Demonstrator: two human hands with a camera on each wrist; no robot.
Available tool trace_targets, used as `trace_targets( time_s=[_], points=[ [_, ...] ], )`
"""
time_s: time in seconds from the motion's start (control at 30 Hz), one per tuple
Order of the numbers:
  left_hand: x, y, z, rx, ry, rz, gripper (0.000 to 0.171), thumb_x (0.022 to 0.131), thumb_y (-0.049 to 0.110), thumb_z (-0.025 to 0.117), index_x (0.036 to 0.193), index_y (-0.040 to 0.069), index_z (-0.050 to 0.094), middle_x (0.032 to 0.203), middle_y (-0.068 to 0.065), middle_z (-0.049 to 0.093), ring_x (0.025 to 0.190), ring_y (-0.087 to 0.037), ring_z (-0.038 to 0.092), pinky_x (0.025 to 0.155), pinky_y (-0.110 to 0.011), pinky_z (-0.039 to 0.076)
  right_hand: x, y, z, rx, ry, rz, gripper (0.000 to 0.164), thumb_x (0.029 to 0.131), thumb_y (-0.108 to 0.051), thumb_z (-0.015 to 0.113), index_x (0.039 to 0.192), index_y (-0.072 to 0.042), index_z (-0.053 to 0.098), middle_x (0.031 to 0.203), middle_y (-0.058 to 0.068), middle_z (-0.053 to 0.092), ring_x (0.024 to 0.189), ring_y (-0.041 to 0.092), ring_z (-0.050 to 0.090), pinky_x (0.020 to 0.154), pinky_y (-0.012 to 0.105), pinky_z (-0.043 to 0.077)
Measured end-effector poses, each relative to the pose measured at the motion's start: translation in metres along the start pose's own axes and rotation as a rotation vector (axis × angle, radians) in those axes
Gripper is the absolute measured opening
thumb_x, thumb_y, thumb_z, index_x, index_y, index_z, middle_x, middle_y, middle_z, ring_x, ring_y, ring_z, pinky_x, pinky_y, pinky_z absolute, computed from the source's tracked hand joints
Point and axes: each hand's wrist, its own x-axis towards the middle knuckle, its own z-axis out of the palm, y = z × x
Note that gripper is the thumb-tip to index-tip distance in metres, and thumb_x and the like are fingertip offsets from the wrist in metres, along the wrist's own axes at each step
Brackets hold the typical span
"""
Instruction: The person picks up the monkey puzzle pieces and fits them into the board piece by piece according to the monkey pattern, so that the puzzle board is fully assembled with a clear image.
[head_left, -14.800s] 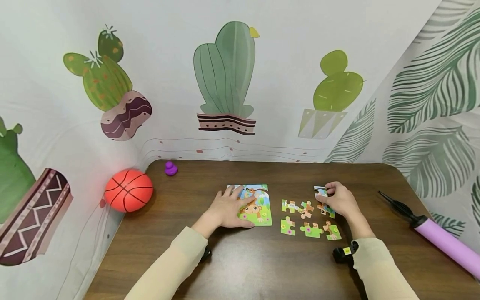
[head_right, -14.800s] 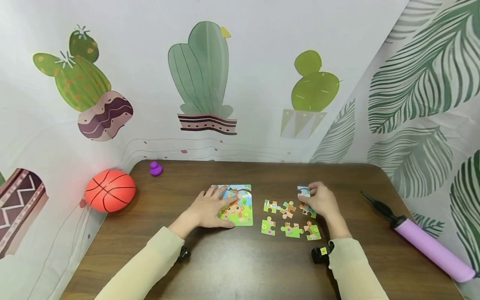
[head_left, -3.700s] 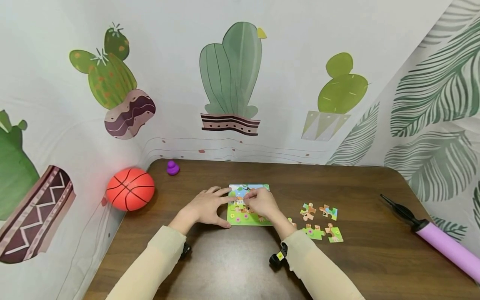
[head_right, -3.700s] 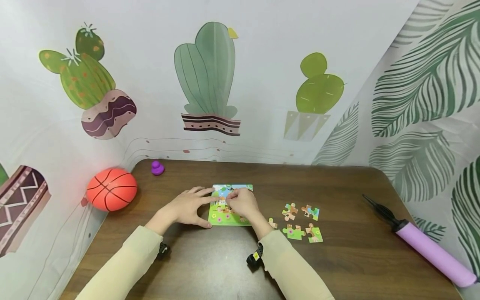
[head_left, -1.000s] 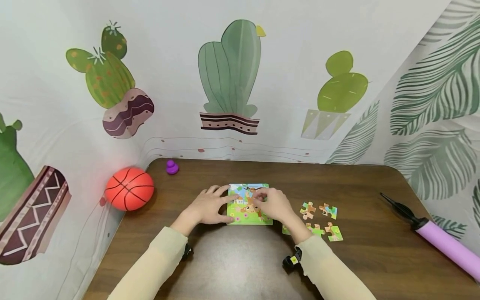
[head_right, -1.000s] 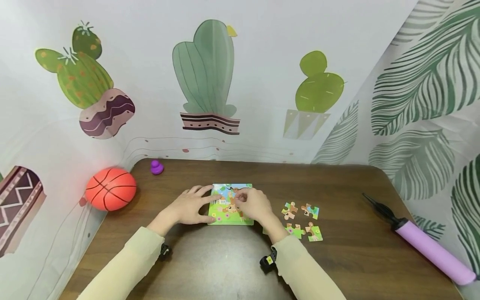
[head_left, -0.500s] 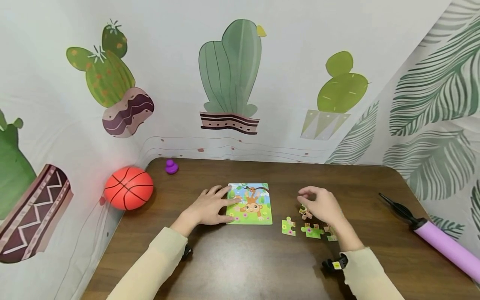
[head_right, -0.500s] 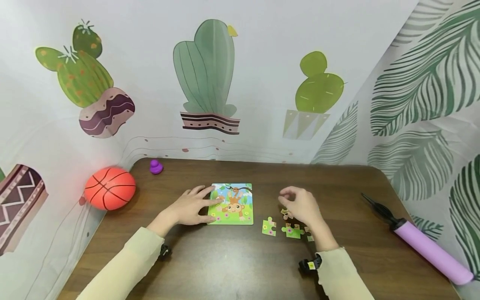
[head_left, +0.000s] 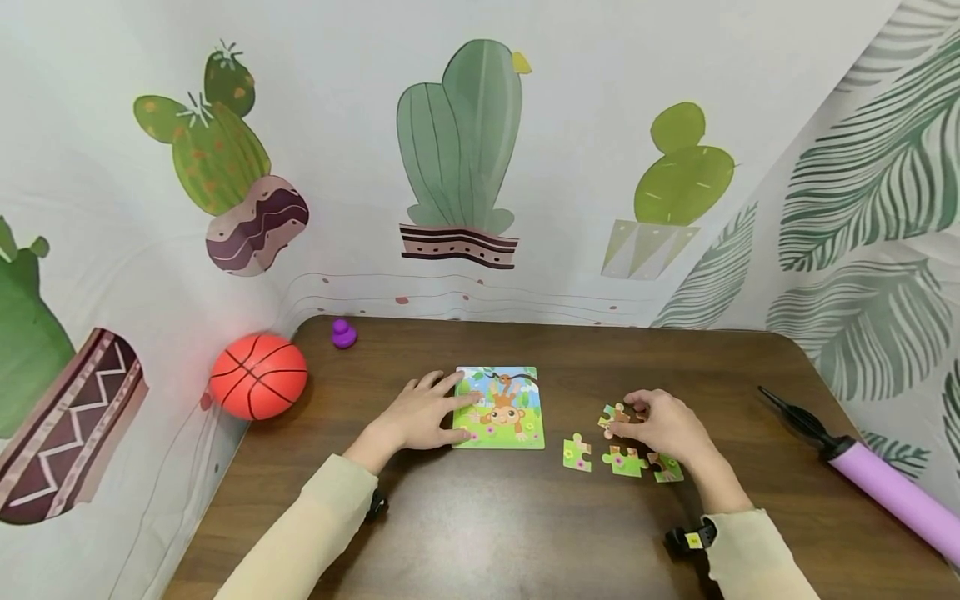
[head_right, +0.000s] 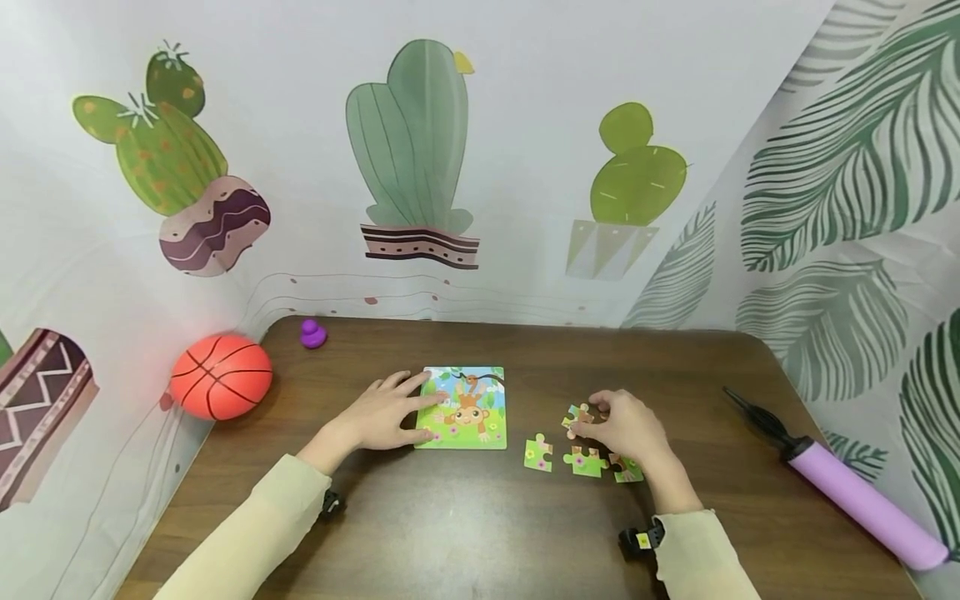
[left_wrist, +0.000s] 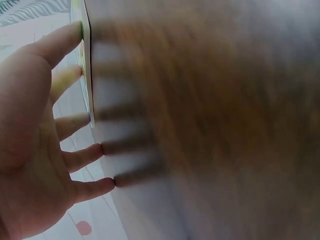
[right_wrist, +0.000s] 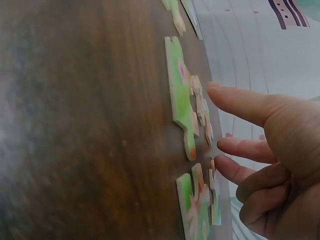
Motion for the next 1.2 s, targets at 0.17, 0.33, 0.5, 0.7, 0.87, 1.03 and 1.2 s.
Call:
trace_targets(
  time_s=[0.17, 0.33, 0.5, 0.7, 0.87, 1.03, 1.2],
  points=[
    [-0.002, 0.0, 0.002, -0.026, 0.034, 0.026, 0.074, 0.096, 0.07, 0.056, 0.161, 0.038, 0.04, 0.17, -0.011, 0.024, 0.154, -0.042, 0.021, 0.116, -0.069, 0.023, 0.002, -0.001, 0.004, -0.044, 0.007, 0.013, 0.075, 0.08, -0.058, 0.085, 0.129, -0.003, 0.069, 0.116, 0.011, 0.067, 0.102, 0.028, 0.064, 0.075, 0.049, 0.053],
    [-0.003, 0.004, 0.002, -0.009, 0.033, 0.08, 0.076, 0.095, 0.072, 0.056, 0.16, 0.036, 0.043, 0.17, -0.008, 0.025, 0.156, -0.035, 0.019, 0.118, -0.068, 0.018, 0.001, -0.003, 0.006, -0.075, 0.002, 0.047, 0.079, 0.078, -0.062, 0.084, 0.129, -0.004, 0.068, 0.12, 0.014, 0.062, 0.103, 0.03, 0.062, 0.074, 0.049, 0.052],
    [-0.002, 0.006, 0.003, 0.027, 0.015, 0.09, 0.077, 0.094, 0.075, 0.055, 0.16, 0.037, 0.042, 0.171, -0.006, 0.023, 0.155, -0.03, 0.021, 0.119, -0.065, 0.018, 0.004, -0.005, 0.005, -0.068, -0.004, 0.051, 0.075, 0.078, -0.059, 0.086, 0.126, -0.003, 0.069, 0.117, 0.012, 0.065, 0.099, 0.028, 0.063, 0.075, 0.05, 0.052],
    [-0.001, 0.007, 0.004, 0.047, 0.003, 0.08, 0.079, 0.093, 0.077, 0.054, 0.16, 0.038, 0.041, 0.171, -0.005, 0.022, 0.155, -0.029, 0.022, 0.119, -0.062, 0.021, 0.005, -0.007, 0.005, -0.016, -0.026, 0.063, 0.072, 0.08, -0.053, 0.086, 0.124, 0.001, 0.067, 0.11, 0.011, 0.067, 0.088, 0.023, 0.063, 0.074, 0.047, 0.052],
    [-0.002, 0.009, 0.001, 0.026, -0.014, 0.081, 0.078, 0.093, 0.075, 0.055, 0.16, 0.038, 0.041, 0.171, -0.006, 0.021, 0.155, -0.031, 0.021, 0.119, -0.063, 0.022, 0.005, -0.008, 0.009, -0.021, -0.004, 0.071, 0.077, 0.078, -0.057, 0.087, 0.124, 0.001, 0.066, 0.105, 0.007, 0.068, 0.081, 0.019, 0.062, 0.066, 0.04, 0.05],
    [-0.002, 0.01, 0.0, 0.02, -0.028, 0.088, 0.075, 0.095, 0.072, 0.055, 0.161, 0.039, 0.04, 0.171, -0.009, 0.021, 0.155, -0.034, 0.021, 0.119, -0.062, 0.022, 0.006, -0.01, 0.011, -0.014, -0.009, 0.091, 0.075, 0.078, -0.054, 0.087, 0.124, 0.001, 0.065, 0.101, 0.004, 0.068, 0.074, 0.017, 0.061, 0.06, 0.037, 0.048],
    [-0.001, 0.01, 0.001, 0.019, -0.025, 0.087, 0.075, 0.095, 0.071, 0.056, 0.16, 0.039, 0.04, 0.171, -0.009, 0.021, 0.155, -0.034, 0.021, 0.119, -0.062, 0.023, 0.007, -0.013, 0.009, 0.043, -0.054, 0.106, 0.07, 0.08, -0.044, 0.088, 0.124, 0.004, 0.062, 0.102, 0.008, 0.067, 0.066, 0.018, 0.062, 0.055, 0.037, 0.049]
  ],
)
